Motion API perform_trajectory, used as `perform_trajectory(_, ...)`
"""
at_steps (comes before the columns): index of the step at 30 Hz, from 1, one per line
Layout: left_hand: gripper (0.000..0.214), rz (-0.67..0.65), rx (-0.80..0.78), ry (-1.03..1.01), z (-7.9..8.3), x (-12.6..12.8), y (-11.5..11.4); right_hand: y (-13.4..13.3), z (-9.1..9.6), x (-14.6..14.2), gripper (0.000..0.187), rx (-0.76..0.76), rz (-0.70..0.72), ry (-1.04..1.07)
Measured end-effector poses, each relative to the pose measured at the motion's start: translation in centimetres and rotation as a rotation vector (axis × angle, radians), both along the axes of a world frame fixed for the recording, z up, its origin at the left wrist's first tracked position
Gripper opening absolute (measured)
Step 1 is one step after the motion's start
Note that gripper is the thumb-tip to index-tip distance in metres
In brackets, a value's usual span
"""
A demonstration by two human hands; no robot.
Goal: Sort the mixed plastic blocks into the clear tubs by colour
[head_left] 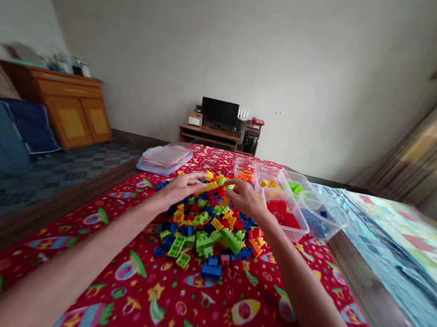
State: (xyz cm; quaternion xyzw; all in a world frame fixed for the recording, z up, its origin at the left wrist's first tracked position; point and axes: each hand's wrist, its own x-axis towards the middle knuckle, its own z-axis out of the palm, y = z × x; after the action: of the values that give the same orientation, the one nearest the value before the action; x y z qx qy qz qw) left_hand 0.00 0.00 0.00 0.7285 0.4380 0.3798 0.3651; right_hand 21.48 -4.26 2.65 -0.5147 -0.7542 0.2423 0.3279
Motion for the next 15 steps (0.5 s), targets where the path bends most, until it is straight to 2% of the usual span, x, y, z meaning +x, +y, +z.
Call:
perform_trajectory(3,0.075,-0.050,-0.054,-0.037,0.4,0.6,-0.6,-0.8,0.4,-0.4,0.038,0.040,0.090,-0.054)
perform_trajectory(6,0.076,-0.107,-0.091,-0.039,0.9,1.2,-1.5,-1.1,0.4,-0.5,0.031,0.103,0.132,-0.092)
perform_trajectory(10,0.064,-0.082,-0.014,0.041,1.3,1.6,-2.3,-1.0,0.2,-0.4,0.024,0.142,0.151,-0.123)
perform_trajectory(13,0.060,-0.038,0.059,0.083,1.0,1.5,-1.9,-0.6,0.4,0.2,0.022,0.166,0.130,-0.143)
perform_trajectory(15,0.060,-0.038,0.059,0.058,0.7,1.3,-1.4,-0.1,0.7,1.2,0.023,0.190,0.052,-0.149)
